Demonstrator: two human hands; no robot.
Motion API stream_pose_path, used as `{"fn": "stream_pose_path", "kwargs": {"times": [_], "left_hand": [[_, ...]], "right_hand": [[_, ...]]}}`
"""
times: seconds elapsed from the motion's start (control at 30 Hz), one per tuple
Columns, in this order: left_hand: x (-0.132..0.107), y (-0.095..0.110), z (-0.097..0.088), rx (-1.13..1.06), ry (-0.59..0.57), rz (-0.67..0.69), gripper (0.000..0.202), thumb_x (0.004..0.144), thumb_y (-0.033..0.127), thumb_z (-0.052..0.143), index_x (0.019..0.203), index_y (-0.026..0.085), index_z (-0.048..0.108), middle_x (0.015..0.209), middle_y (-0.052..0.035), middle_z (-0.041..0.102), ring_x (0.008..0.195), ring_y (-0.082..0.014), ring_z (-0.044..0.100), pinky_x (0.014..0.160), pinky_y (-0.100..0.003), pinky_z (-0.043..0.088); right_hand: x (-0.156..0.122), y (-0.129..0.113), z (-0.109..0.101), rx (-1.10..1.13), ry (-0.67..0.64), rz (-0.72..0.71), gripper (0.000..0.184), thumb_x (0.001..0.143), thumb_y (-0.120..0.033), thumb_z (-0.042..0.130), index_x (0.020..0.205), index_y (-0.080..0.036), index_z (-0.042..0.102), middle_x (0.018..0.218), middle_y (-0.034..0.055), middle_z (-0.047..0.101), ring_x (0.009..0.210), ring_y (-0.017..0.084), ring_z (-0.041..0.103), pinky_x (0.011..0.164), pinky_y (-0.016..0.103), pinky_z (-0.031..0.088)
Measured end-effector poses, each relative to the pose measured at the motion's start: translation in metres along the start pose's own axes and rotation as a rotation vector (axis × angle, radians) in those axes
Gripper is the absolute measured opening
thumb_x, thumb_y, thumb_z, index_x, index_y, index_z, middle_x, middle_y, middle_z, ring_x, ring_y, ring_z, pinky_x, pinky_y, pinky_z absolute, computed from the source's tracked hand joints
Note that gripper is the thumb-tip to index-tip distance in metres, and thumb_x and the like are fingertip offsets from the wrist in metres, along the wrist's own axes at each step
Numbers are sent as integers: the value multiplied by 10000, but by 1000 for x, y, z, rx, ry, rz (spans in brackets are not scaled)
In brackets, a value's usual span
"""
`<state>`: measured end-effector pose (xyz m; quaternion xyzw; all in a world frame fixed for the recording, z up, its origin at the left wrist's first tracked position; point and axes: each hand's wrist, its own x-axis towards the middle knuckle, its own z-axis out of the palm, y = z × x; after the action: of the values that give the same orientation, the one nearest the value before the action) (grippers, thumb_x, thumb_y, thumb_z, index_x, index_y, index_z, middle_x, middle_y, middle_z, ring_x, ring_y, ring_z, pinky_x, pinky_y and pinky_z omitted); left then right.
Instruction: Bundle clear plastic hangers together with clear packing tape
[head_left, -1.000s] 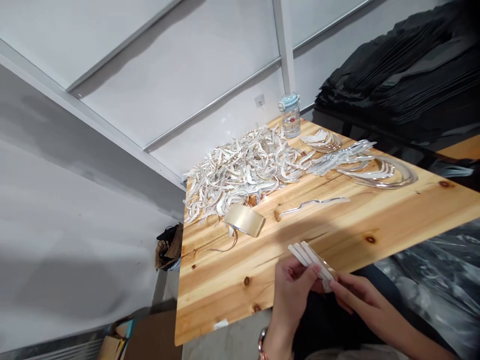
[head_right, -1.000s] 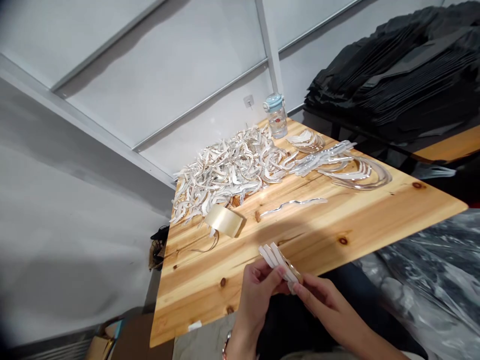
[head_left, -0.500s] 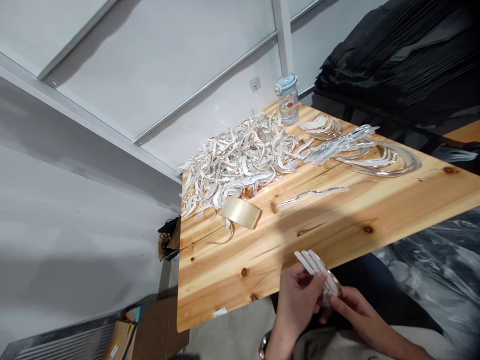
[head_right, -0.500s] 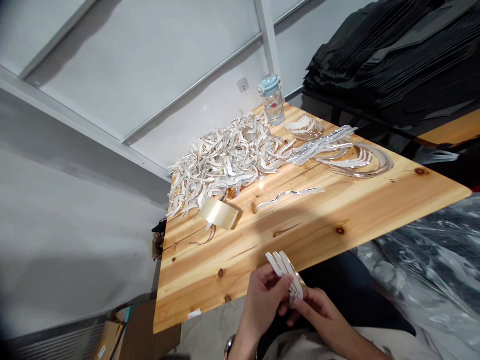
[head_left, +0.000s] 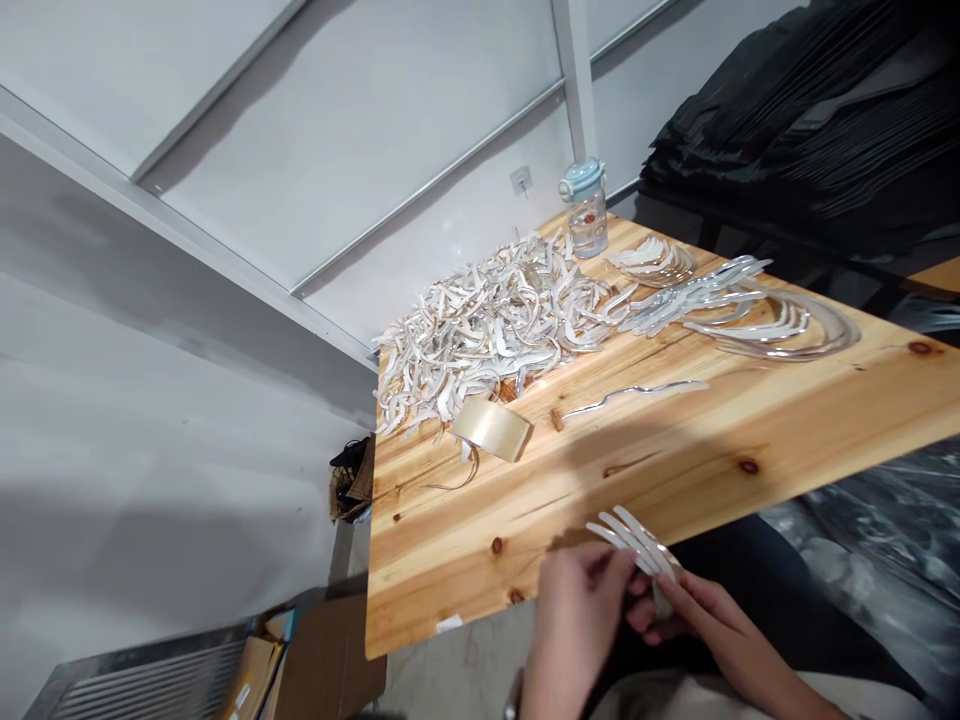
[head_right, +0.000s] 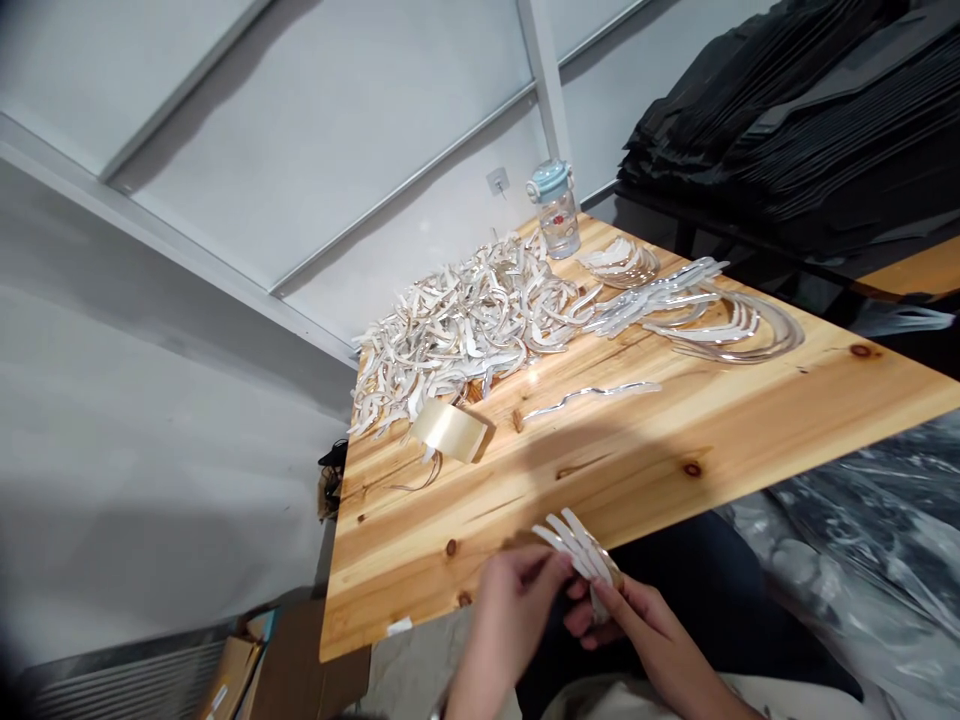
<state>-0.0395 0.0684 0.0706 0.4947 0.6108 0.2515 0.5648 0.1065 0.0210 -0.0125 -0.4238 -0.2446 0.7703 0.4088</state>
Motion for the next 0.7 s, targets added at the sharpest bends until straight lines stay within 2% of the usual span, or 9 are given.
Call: {"fn": "stream_pose_path", "kwargs": {"times": [0.1, 0.13, 0.17, 0.23, 0.3, 0.43, 0.57, 0.63, 0.7], "left_hand": [[16, 17, -44, -41, 309, 117, 328, 774, 401, 705, 1020, 184, 722, 1015, -77, 716, 911, -202, 622, 786, -280, 456], [24, 22, -58, -115, 384, 163, 364, 744, 382, 738, 1045, 179, 707, 1062, -83, 701, 976, -206, 612, 842, -286, 448], [33, 26, -70, -196, 428, 191, 348, 732, 377, 749, 1002, 161, 705, 1010, -84, 702, 944, -198, 616, 849, -291, 446], [51, 30, -88, -280, 433, 239, 275, 690, 377, 781, 759, 139, 661, 768, -38, 656, 776, -157, 599, 795, -278, 445], [65, 30, -96, -329, 434, 265, 309, 658, 371, 804, 692, 152, 588, 681, 10, 589, 693, -120, 563, 764, -258, 439], [92, 29, -102, -404, 340, 239, 359, 693, 414, 750, 893, 153, 608, 845, -39, 660, 773, -145, 613, 770, -271, 460], [116, 38, -100, -485, 231, 322, 391, 650, 445, 699, 894, 150, 614, 888, -72, 681, 869, -204, 634, 794, -306, 482], [115, 41, -92, -475, 165, 335, 392, 623, 437, 676, 886, 149, 628, 904, -92, 688, 890, -231, 633, 825, -338, 490], [99, 38, -84, -458, 98, 345, 399, 604, 442, 664, 884, 158, 638, 889, -102, 692, 884, -256, 634, 836, -370, 497]], "right_hand": [[-1, 5, -5, 23, 82, 34, 498, 742, -650, 660, 856, -173, 746, 816, 95, 761, 812, 253, 717, 745, 378, 604], [-1, 6, -6, 34, 95, 41, 506, 727, -658, 668, 853, -175, 750, 847, 101, 766, 855, 271, 720, 771, 393, 606], [0, 6, -5, 44, 98, 46, 511, 713, -663, 677, 849, -176, 753, 873, 105, 769, 890, 285, 718, 793, 405, 605], [1, 6, -2, 59, 88, 46, 514, 710, -665, 678, 851, -176, 756, 895, 105, 771, 931, 295, 713, 824, 416, 601], [4, 6, 3, 71, 73, 36, 504, 732, -654, 666, 859, -175, 756, 905, 102, 770, 945, 291, 711, 841, 417, 598], [12, 7, 13, 78, 69, -7, 504, 756, -643, 651, 840, -158, 758, 888, 108, 767, 919, 283, 713, 846, 425, 596], [17, 7, 20, 45, 83, -79, 528, 725, -649, 675, 803, -135, 767, 866, 112, 759, 887, 271, 706, 851, 440, 590], [17, 6, 22, 39, 97, -98, 531, 711, -647, 688, 817, -133, 773, 871, 117, 757, 887, 271, 700, 848, 443, 586], [17, 6, 22, 35, 105, -97, 532, 711, -647, 688, 827, -135, 775, 879, 122, 754, 896, 272, 695, 845, 441, 581]]}}
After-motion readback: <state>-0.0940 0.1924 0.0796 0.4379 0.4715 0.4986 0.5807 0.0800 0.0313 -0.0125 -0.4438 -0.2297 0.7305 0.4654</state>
